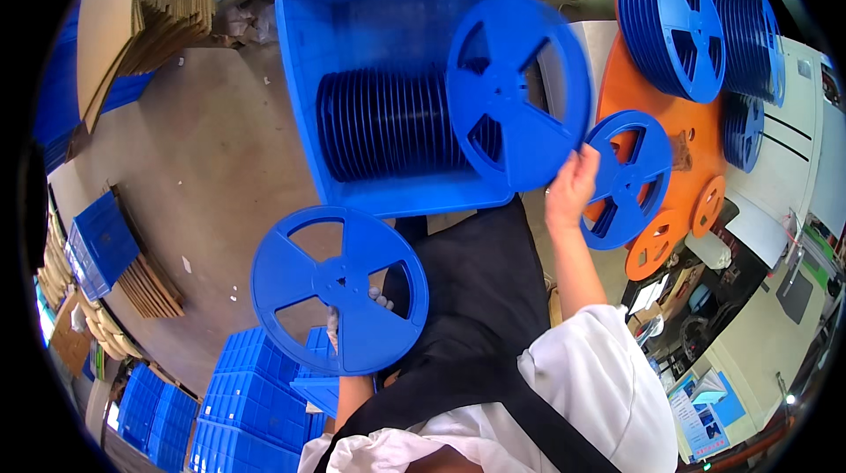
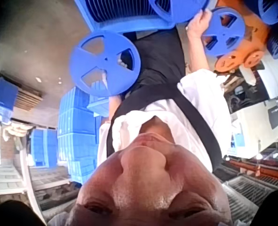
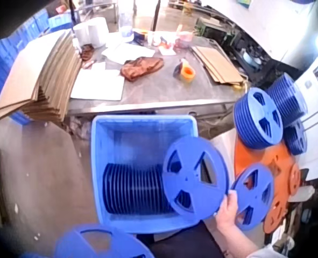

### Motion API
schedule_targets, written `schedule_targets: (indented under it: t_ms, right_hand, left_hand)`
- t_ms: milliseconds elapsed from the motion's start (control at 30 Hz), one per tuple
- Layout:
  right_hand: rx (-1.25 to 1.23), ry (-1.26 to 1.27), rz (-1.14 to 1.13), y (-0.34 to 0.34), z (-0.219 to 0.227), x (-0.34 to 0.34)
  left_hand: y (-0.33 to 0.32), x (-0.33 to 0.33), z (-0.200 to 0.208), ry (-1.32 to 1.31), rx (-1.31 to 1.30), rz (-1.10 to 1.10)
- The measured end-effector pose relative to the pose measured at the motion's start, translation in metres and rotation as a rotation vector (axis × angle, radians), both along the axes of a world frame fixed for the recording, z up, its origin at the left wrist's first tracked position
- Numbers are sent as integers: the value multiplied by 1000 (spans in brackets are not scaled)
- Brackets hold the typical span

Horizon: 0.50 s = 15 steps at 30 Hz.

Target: The person repeatedly picks up blue plastic spools from a table and stacks them vertically into a blue plastic bin. The person wears white gloves and handles the spools one by one, aligning them carefully within the bin throughout the clip.

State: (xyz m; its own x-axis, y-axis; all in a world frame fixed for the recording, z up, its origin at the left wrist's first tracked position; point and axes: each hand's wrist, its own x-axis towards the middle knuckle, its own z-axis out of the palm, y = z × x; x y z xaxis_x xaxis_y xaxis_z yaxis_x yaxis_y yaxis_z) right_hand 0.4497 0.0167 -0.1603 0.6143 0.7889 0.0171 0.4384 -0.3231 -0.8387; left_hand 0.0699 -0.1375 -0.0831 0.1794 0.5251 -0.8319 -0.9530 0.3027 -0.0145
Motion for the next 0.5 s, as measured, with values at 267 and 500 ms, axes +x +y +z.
schedule_targets:
  t_ms: [267, 500]
  right_hand:
    - [120, 497, -94, 15, 66, 3]
    - [-178, 291, 319, 50, 13, -104]
  left_hand:
    - [10, -4, 10, 22, 46, -28]
    - [25, -27, 8, 206, -2, -91]
